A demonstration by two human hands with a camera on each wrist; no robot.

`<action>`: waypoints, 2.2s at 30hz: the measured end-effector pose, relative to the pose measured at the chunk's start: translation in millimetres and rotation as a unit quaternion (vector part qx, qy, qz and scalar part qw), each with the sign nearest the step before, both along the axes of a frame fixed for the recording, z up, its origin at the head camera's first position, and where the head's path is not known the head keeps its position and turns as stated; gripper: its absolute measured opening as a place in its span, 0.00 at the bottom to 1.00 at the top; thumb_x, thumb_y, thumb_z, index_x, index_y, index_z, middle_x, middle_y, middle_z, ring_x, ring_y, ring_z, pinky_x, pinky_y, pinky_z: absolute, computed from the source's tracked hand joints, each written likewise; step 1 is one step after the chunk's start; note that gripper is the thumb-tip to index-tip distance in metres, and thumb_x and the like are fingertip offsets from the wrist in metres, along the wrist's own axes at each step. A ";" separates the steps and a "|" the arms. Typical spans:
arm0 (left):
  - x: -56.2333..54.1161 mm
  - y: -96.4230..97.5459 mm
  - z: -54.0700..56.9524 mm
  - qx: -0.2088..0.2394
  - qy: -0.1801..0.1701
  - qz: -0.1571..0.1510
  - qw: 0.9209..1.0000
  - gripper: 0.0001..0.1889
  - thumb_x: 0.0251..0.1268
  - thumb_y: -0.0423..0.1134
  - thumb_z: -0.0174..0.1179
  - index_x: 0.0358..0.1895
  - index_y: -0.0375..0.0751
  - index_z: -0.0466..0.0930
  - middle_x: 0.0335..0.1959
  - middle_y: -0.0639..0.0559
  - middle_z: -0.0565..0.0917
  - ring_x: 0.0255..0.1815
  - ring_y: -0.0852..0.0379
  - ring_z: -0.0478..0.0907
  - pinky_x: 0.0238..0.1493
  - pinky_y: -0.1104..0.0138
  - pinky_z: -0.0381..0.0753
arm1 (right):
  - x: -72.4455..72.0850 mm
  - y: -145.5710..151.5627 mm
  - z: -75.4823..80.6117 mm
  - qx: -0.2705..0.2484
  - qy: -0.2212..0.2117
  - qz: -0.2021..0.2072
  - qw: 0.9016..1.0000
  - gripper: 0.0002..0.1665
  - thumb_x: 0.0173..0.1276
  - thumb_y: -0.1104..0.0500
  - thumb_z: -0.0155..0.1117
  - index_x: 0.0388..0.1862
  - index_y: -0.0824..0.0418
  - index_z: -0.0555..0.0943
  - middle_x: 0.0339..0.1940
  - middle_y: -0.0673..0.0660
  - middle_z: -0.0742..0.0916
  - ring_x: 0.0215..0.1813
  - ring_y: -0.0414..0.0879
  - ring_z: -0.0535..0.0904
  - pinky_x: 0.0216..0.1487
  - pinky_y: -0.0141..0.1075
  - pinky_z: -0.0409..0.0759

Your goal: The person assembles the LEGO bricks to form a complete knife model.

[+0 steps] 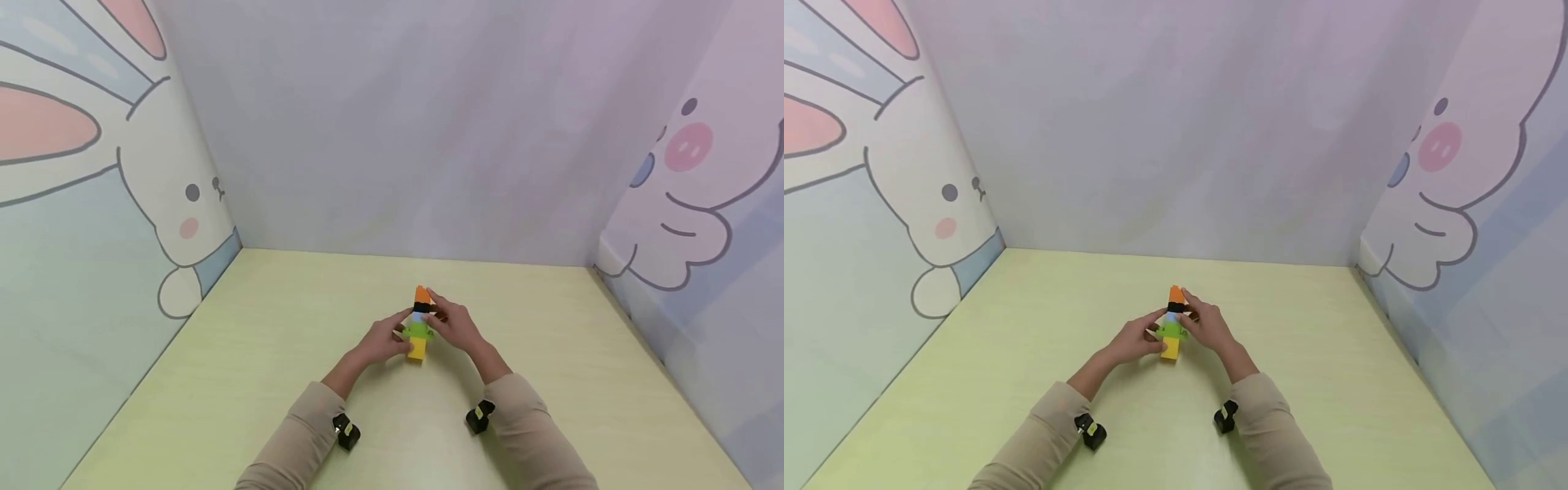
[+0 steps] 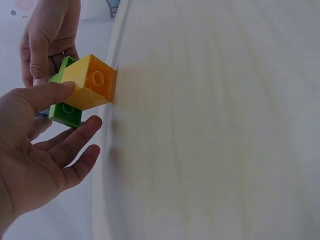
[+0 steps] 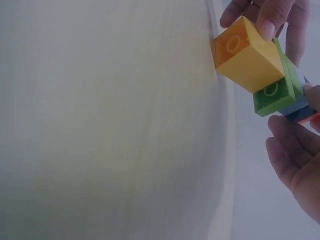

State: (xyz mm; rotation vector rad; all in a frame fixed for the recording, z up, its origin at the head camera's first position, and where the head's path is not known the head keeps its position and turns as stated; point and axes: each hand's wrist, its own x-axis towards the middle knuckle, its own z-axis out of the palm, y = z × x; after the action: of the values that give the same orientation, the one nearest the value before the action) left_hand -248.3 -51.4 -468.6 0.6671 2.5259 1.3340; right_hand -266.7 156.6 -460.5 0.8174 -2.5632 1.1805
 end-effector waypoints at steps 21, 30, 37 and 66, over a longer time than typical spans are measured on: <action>-16.4 3.1 -3.1 -0.009 -0.042 0.036 0.998 0.32 0.57 0.41 0.65 0.66 0.42 0.66 0.46 0.47 0.77 0.44 0.52 0.75 0.41 0.61 0.76 | -23.9 -4.4 -1.7 -0.021 -0.183 -0.006 0.983 0.40 0.62 0.58 0.66 0.70 0.64 0.61 0.50 0.66 0.80 0.51 0.56 0.77 0.46 0.45 0.77; -20.6 4.1 -7.7 -0.013 -0.057 0.032 0.998 0.30 0.58 0.42 0.64 0.65 0.41 0.67 0.44 0.49 0.75 0.44 0.53 0.72 0.43 0.60 0.74 | -24.2 -5.3 -8.3 0.001 -0.198 -0.045 0.979 0.36 0.62 0.56 0.66 0.66 0.68 0.66 0.49 0.65 0.81 0.49 0.56 0.77 0.47 0.46 0.76; -23.5 7.5 -9.7 -0.011 -0.065 0.026 0.997 0.29 0.58 0.42 0.63 0.63 0.40 0.68 0.46 0.48 0.75 0.45 0.52 0.71 0.45 0.58 0.73 | -25.5 -0.6 -11.1 0.000 -0.208 -0.040 0.977 0.35 0.61 0.57 0.66 0.64 0.69 0.68 0.48 0.64 0.81 0.48 0.55 0.77 0.46 0.45 0.76; 5.2 -25.8 2.3 -0.006 -0.041 0.047 0.998 0.32 0.56 0.41 0.65 0.64 0.37 0.66 0.49 0.43 0.76 0.44 0.51 0.73 0.41 0.59 0.76 | 7.6 26.0 -9.9 -0.032 -0.217 -0.077 0.973 0.35 0.62 0.56 0.66 0.65 0.67 0.68 0.50 0.62 0.81 0.47 0.53 0.79 0.46 0.47 0.76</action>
State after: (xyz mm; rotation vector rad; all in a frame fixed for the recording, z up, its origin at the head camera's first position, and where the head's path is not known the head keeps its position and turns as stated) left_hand -243.2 -77.3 -466.4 0.4854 2.5255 1.3475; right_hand -259.1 182.6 -470.3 0.3656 -2.8390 1.5204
